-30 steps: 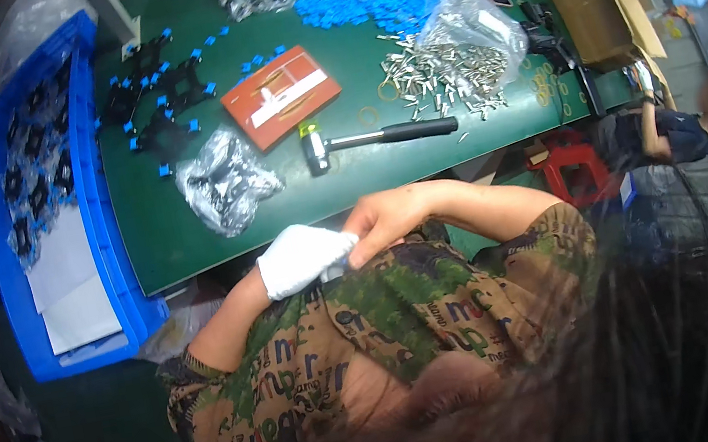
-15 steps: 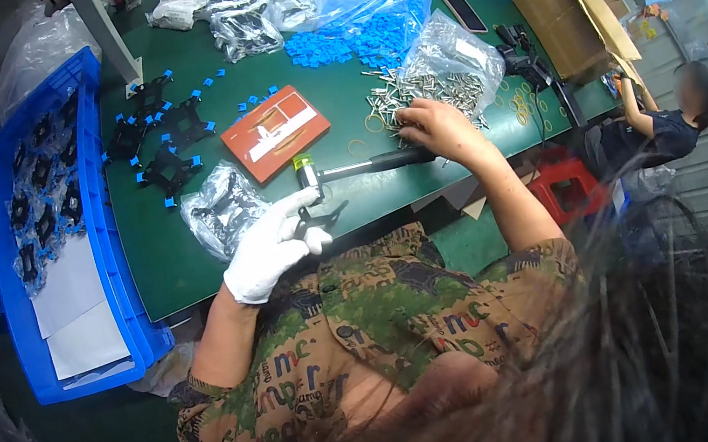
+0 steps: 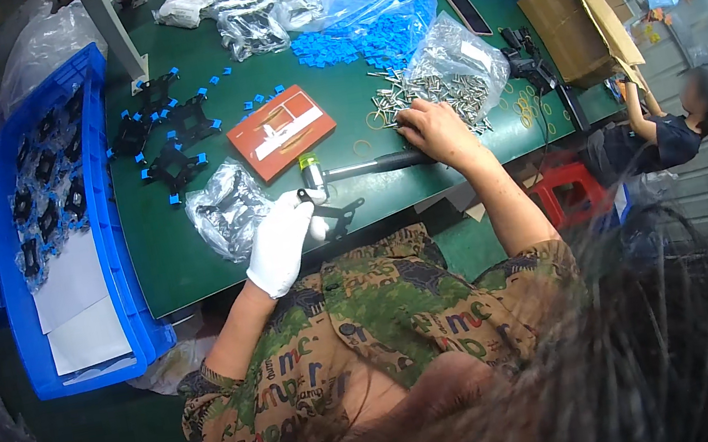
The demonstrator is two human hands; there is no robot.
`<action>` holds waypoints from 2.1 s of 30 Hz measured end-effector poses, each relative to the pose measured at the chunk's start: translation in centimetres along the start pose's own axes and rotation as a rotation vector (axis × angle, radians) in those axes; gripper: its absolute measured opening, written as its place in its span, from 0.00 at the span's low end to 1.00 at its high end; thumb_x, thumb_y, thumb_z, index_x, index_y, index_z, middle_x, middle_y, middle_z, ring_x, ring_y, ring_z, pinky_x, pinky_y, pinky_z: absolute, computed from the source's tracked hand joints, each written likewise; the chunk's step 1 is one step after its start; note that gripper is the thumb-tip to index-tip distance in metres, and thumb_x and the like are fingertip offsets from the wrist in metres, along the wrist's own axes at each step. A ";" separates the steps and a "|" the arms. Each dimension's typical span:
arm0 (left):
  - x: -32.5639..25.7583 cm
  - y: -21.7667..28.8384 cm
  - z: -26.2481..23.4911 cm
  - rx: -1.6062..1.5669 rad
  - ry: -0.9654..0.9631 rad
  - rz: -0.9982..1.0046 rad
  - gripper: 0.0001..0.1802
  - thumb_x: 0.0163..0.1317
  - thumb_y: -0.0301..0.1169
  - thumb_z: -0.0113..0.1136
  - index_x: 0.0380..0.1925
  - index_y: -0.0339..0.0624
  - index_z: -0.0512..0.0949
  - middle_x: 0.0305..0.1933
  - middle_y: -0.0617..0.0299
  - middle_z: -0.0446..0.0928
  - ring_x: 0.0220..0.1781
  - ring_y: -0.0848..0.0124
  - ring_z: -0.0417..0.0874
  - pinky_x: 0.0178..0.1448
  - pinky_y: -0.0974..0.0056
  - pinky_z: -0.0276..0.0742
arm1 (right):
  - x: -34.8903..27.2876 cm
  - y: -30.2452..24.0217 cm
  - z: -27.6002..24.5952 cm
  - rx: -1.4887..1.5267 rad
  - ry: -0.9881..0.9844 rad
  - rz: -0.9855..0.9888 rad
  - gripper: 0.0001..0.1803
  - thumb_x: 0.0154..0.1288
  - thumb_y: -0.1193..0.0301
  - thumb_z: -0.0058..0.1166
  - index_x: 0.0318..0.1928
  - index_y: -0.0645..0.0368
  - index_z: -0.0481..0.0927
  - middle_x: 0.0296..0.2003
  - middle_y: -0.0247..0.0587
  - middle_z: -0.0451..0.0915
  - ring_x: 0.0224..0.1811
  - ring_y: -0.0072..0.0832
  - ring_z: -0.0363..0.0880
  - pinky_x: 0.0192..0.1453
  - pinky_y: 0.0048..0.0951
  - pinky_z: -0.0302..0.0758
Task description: The person assembles small black plastic frames with blue plastic pieces and metal pins. They use a hammer to tap the pins into place, then place the assembled units into a blue crate. The person also handles clear plastic bags and organizes components on the green workbench.
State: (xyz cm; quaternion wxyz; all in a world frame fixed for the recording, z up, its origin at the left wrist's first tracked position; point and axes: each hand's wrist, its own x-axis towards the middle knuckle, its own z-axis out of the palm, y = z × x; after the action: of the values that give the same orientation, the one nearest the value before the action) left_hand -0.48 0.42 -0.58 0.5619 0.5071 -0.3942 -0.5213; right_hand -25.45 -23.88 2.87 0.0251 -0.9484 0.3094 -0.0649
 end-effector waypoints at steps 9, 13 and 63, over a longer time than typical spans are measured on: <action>0.4 -0.5 0.2 -0.026 0.002 -0.029 0.15 0.77 0.31 0.49 0.55 0.38 0.80 0.31 0.66 0.79 0.34 0.79 0.78 0.44 0.71 0.74 | -0.1 0.6 0.7 -0.002 0.044 -0.020 0.08 0.70 0.66 0.57 0.43 0.55 0.82 0.37 0.41 0.79 0.42 0.43 0.80 0.47 0.44 0.72; 0.5 -0.3 0.5 0.023 0.004 -0.041 0.14 0.75 0.30 0.51 0.53 0.40 0.81 0.30 0.66 0.79 0.32 0.79 0.79 0.41 0.71 0.75 | -0.2 -1.2 -0.6 0.267 0.145 0.058 0.07 0.68 0.71 0.59 0.43 0.59 0.82 0.37 0.42 0.81 0.40 0.39 0.82 0.45 0.37 0.75; -1.5 1.9 0.4 0.477 -0.238 -0.050 0.13 0.75 0.37 0.51 0.44 0.45 0.84 0.30 0.63 0.81 0.32 0.68 0.82 0.40 0.62 0.78 | -2.5 -13.8 2.8 0.576 0.367 -0.462 0.14 0.56 0.79 0.66 0.43 0.59 0.82 0.35 0.39 0.81 0.36 0.37 0.82 0.41 0.36 0.79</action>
State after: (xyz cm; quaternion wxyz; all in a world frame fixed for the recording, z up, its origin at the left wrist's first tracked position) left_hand -0.79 1.75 1.45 0.3633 0.5697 -0.5567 -0.4834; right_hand -18.95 -11.23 1.05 0.2187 -0.9198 0.0568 -0.3208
